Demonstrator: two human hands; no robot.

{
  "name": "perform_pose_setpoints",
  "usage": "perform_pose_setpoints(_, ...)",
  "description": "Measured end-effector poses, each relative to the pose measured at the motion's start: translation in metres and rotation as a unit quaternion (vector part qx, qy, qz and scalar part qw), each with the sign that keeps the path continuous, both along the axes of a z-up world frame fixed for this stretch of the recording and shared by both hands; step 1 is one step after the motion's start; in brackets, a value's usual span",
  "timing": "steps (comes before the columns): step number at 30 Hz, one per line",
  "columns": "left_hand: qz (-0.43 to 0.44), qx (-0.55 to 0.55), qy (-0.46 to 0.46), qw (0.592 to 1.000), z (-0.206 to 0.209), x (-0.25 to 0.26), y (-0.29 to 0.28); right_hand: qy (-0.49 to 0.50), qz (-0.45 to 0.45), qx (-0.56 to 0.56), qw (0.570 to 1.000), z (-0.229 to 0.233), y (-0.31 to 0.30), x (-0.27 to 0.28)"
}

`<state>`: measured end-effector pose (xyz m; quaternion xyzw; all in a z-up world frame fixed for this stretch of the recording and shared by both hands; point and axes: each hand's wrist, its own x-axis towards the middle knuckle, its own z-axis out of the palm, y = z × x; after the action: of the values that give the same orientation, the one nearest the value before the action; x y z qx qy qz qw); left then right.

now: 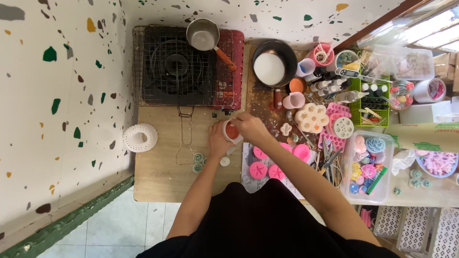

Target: The recorder is preparing small wax decorations for candles, including cleaning edges and placing them in containers.

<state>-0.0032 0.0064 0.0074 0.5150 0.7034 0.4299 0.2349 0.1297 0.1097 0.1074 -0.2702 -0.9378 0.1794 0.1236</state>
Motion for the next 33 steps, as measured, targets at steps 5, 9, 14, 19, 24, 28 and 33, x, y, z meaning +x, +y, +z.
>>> perform_pose_setpoints(5, -0.002, 0.054, 0.045, 0.998, 0.007, 0.005, 0.002, 0.002, 0.021, -0.004, 1.0, 0.057, -0.01, 0.014)
perform_pose_setpoints(9, 0.0, 0.103, 0.066, 0.993, 0.038, 0.013, 0.006, 0.05, 0.017, 0.004, 0.999, 0.102, -0.013, 0.015)
perform_pose_setpoints(14, 0.027, 0.112, 0.072, 0.991, 0.05, 0.017, 0.003, -0.013, 0.013, 0.026, 0.999, 0.103, -0.02, 0.024)
perform_pose_setpoints(19, 0.031, 0.123, 0.061, 0.99, 0.068, 0.015, -0.005, -0.013, -0.017, 0.081, 0.996, 0.128, -0.023, 0.021)
perform_pose_setpoints(24, 0.043, 0.13, 0.077, 0.988, 0.073, 0.017, -0.005, 0.067, -0.011, 0.063, 0.996, 0.137, -0.026, 0.018)
perform_pose_setpoints(28, 0.032, 0.13, 0.071, 0.988, 0.076, 0.016, -0.005, -0.069, -0.016, -0.016, 0.997, 0.13, -0.03, 0.021)
perform_pose_setpoints(33, 0.032, 0.101, 0.075, 0.992, 0.077, 0.017, -0.007, -0.083, -0.023, 0.017, 0.996, 0.123, -0.032, 0.025)
